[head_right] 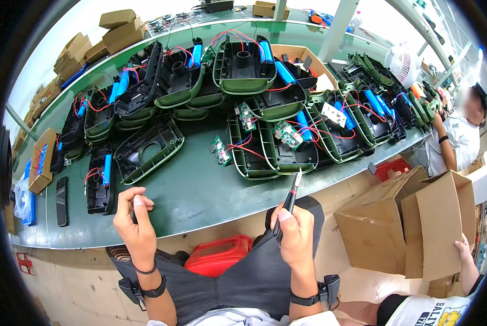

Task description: The recorder is assembling internal components and wiring for plastic electronic device housings at a manufacturing workstation.

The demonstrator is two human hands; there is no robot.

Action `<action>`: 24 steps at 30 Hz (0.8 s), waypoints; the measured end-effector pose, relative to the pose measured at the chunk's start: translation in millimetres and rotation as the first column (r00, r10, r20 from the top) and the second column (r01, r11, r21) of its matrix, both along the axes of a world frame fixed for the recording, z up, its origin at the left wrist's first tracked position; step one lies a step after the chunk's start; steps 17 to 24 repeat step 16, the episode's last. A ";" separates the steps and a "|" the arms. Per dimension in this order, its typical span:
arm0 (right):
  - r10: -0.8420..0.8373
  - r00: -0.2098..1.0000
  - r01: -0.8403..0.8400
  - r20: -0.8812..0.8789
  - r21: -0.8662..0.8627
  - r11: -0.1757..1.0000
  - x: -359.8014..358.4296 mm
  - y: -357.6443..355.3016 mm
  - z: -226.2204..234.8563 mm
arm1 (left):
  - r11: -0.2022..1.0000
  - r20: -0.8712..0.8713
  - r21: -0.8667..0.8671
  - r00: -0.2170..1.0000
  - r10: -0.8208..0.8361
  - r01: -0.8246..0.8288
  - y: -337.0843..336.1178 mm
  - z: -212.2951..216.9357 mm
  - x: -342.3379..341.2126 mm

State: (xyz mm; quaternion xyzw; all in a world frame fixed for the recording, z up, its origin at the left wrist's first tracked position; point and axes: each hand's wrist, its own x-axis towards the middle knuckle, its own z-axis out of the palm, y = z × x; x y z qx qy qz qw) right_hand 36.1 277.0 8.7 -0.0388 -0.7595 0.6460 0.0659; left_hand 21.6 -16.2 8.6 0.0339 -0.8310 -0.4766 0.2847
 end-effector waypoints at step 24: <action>0.301 0.947 -0.298 -0.110 0.042 0.954 6.3 -88.6 -0.2 | 0.992 -0.047 0.095 0.996 -0.075 0.079 -2.3 -8.4 -3.8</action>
